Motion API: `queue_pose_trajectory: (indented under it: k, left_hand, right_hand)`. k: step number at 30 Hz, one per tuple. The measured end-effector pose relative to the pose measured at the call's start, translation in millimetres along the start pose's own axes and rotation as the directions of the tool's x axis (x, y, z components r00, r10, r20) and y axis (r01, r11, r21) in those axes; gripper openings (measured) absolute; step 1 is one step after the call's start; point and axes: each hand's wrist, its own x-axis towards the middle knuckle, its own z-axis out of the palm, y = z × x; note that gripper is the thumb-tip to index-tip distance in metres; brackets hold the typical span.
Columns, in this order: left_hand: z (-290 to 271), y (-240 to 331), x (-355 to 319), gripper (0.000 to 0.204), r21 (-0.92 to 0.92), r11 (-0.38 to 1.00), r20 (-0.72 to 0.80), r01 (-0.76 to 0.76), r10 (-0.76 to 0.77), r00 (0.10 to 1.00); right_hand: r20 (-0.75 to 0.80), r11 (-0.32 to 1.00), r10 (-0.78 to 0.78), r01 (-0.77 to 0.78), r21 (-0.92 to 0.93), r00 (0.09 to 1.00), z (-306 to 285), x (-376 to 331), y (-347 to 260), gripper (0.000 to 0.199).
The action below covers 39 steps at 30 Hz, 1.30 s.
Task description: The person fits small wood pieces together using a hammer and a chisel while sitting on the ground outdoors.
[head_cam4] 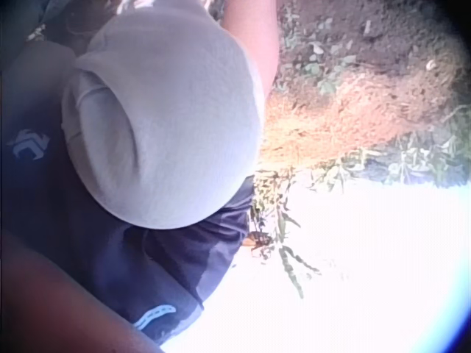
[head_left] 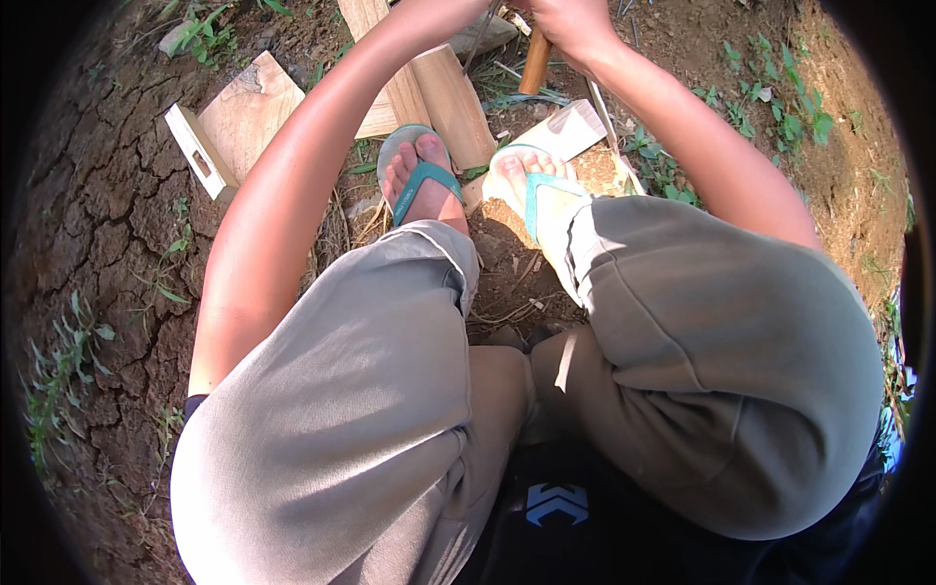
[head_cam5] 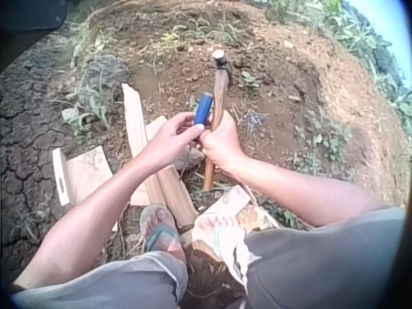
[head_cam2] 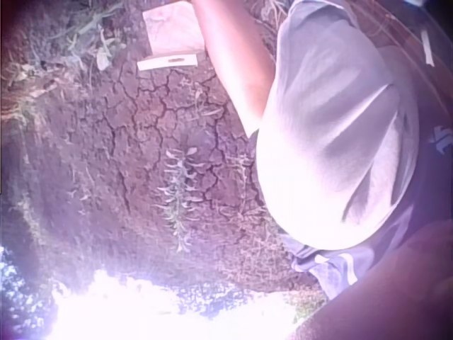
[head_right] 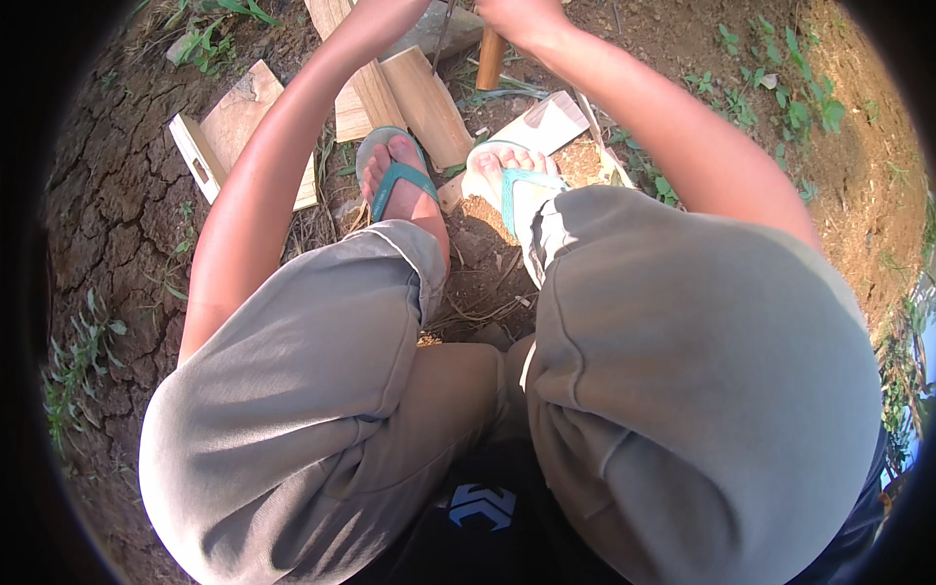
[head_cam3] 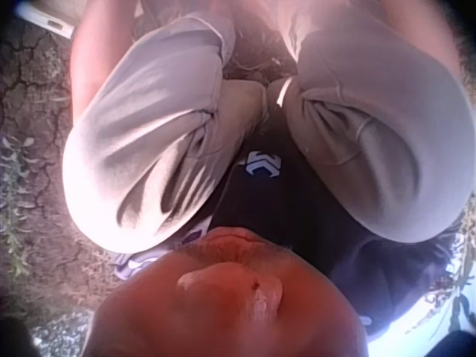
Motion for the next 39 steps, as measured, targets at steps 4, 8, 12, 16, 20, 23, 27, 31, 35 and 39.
queue_pose_trajectory:
  k: [4,8,12,16,20,23,27,31,35,39]
  left_hand:
    - [11,9,17,0.038,0.072,0.997,0.084,-0.005,-0.001,0.996]
    - [10,11,20,0.033,0.065,0.994,0.071,0.086,-0.091,0.993]
    - [15,2,26,0.029,0.167,0.984,0.044,-0.055,0.048,0.998]
    - [26,3,21,0.029,0.126,0.988,-0.037,-0.088,0.094,0.995]
    - [30,1,22,0.025,0.224,0.964,-0.082,-0.142,0.164,0.983]
    - [36,6,26,0.025,0.397,0.913,-0.099,-0.091,0.142,0.985]
    - [42,39,19,0.027,0.318,0.933,-0.101,0.166,-0.141,0.985]
    - [41,2,40,0.027,0.512,0.856,-0.157,0.067,0.016,0.987]
    - [47,5,38,0.025,0.491,0.868,-0.141,0.073,-0.004,0.99]
    - [42,0,34,0.025,0.372,0.927,-0.028,-0.047,0.062,0.998]
  right_hand:
    - [-0.043,1.0,0.0,-0.001,-0.009,0.999,-4,-5,2,0.023]
    - [-0.064,0.996,0.059,-0.063,-0.066,0.996,-4,-13,-3,0.026]
    - [-0.093,0.994,0.072,-0.079,-0.076,0.993,-4,-16,3,0.027]
    - [-0.126,0.989,0.145,-0.147,-0.009,0.981,-6,-16,8,0.025]
    - [-0.129,0.97,0.199,-0.177,0.165,0.971,-1,-14,8,0.023]
    - [-0.119,0.968,0.243,-0.234,0.091,0.963,-15,-6,15,0.017]
    - [-0.093,0.937,0.347,-0.35,-0.012,0.933,-31,4,24,0.007]
    - [-0.101,0.934,0.358,-0.356,0.038,0.928,-24,7,24,0.008]
    - [-0.078,0.895,0.445,-0.447,0.002,0.892,-34,-5,3,0.018]
    - [-0.097,0.811,0.408,-0.409,-0.418,0.908,-63,-4,-10,0.023]
